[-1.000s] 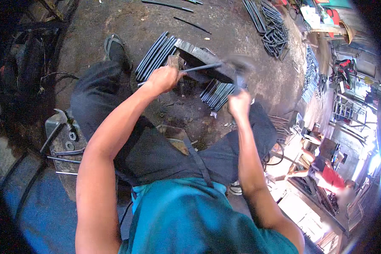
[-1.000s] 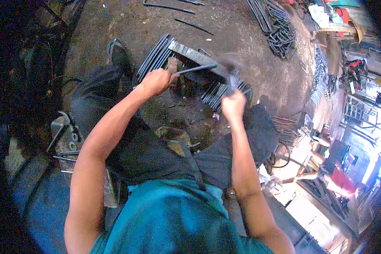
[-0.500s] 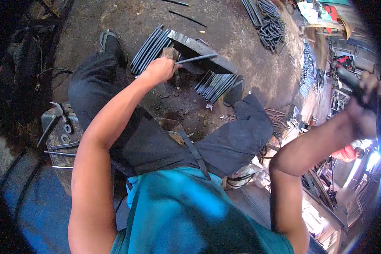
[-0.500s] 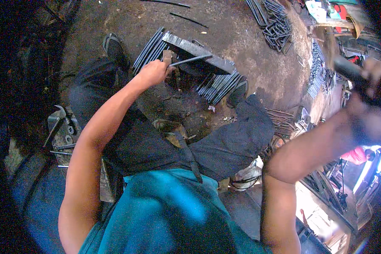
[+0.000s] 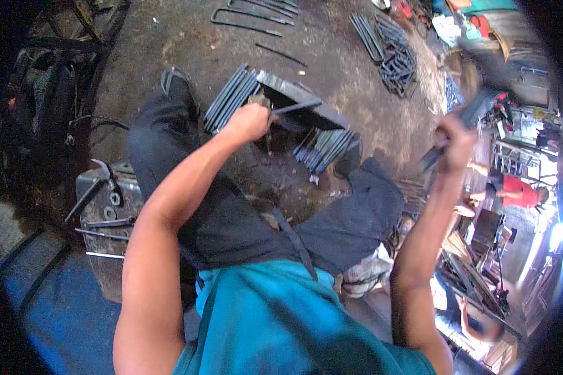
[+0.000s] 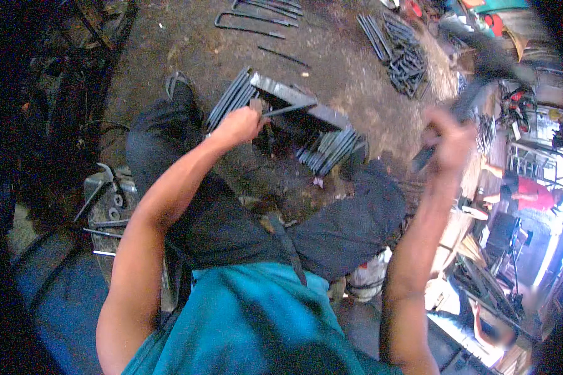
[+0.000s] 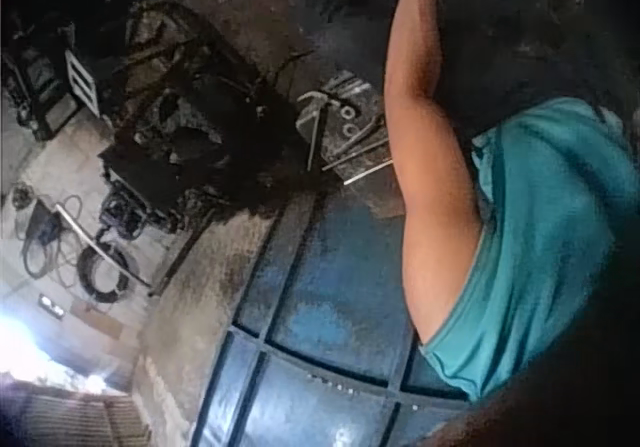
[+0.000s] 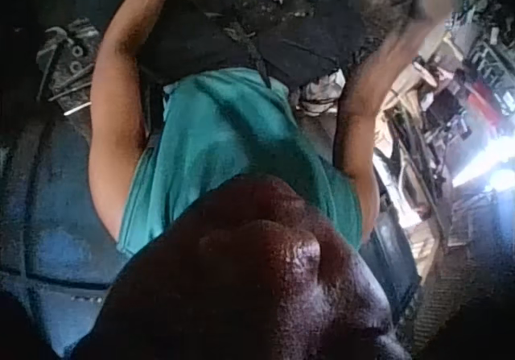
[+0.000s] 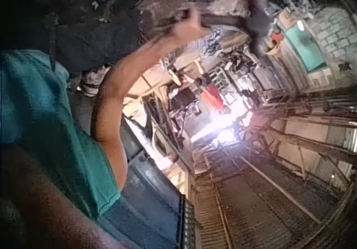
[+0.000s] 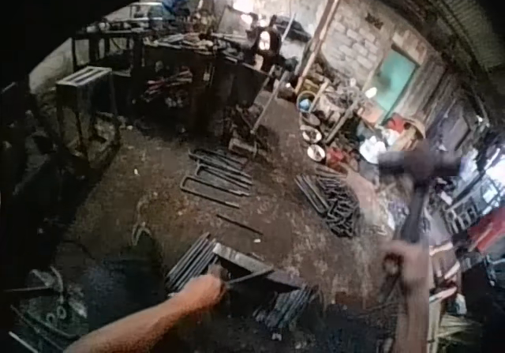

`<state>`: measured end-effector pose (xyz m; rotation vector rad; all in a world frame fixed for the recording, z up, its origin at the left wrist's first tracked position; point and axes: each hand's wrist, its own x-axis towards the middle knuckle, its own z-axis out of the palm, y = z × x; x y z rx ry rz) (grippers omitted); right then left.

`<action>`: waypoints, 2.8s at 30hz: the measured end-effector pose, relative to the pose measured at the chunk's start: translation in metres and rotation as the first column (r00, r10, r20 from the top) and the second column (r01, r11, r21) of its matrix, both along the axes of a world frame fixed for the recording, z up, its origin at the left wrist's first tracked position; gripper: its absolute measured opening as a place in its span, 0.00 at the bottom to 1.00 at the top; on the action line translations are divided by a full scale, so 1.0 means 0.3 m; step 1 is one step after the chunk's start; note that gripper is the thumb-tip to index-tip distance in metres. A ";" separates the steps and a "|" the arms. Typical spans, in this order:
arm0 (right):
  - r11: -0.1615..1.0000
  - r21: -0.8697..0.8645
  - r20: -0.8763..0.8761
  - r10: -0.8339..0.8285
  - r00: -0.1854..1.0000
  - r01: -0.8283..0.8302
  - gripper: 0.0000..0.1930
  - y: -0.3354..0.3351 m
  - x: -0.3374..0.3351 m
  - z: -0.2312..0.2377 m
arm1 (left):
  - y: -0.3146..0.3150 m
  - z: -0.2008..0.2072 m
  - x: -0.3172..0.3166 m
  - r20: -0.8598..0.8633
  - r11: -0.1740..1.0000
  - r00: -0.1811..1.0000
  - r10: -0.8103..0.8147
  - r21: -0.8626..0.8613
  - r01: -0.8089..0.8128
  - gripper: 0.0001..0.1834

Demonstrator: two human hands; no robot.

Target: Hammering a metal rod against a jig to bend it.

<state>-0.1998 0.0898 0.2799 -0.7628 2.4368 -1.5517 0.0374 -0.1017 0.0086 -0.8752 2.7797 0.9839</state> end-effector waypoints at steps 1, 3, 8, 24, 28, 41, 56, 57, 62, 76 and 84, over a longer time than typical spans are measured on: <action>0.991 -0.136 -0.089 -0.018 0.996 0.006 0.12 -0.011 -0.001 0.132 | 0.013 0.007 -0.010 0.019 1.000 0.999 -0.028 0.005 0.028 0.23; 0.938 -0.269 -0.127 0.190 0.974 -0.218 0.03 -0.039 -0.064 0.327 | 0.010 0.013 0.001 -0.023 1.000 1.000 -0.018 -0.003 0.018 0.23; 0.820 -0.157 -0.491 0.420 0.764 -0.551 0.11 -0.092 0.061 -0.013 | 0.016 -0.001 0.036 -0.053 0.999 0.998 -0.016 -0.035 0.015 0.22; 0.967 -0.243 -0.062 0.068 0.996 -0.081 0.12 -0.162 0.161 0.142 | 0.024 -0.029 0.053 -0.074 0.996 0.997 -0.013 -0.087 0.007 0.19; 0.920 -0.332 -0.074 0.195 0.978 -0.208 0.10 -0.171 0.155 0.058 | 0.017 -0.058 0.074 -0.119 0.993 0.993 0.009 -0.120 -0.023 0.17; 0.970 0.241 0.186 -0.078 0.979 0.032 0.10 0.017 0.047 -0.478 | 0.029 -0.105 0.090 -0.007 0.965 0.993 -0.121 -0.236 0.116 0.15; 0.953 0.113 -0.568 -0.169 0.805 0.280 0.15 0.036 0.072 -0.552 | 0.049 -0.015 -0.012 -0.112 0.988 0.994 0.003 -0.154 -0.021 0.16; 0.918 0.393 -0.142 -0.001 0.990 0.057 0.14 0.026 0.140 -0.557 | 0.040 -0.027 0.000 -0.103 0.987 0.995 0.011 -0.158 -0.027 0.16; 0.771 0.637 -0.024 -0.004 1.000 0.019 0.14 0.152 0.186 -0.774 | -0.029 0.000 -0.010 -0.081 0.982 0.990 0.118 -0.141 -0.128 0.13; 0.843 0.538 0.265 -0.130 0.956 -0.035 0.15 0.250 0.218 -0.910 | 0.071 -0.074 -0.008 -0.060 0.984 0.998 0.032 0.179 -0.021 0.20; 0.914 0.386 0.701 -0.204 0.683 -0.123 0.09 0.218 0.282 -0.844 | 0.032 -0.212 -0.034 0.005 0.927 0.995 0.104 0.362 -0.099 0.35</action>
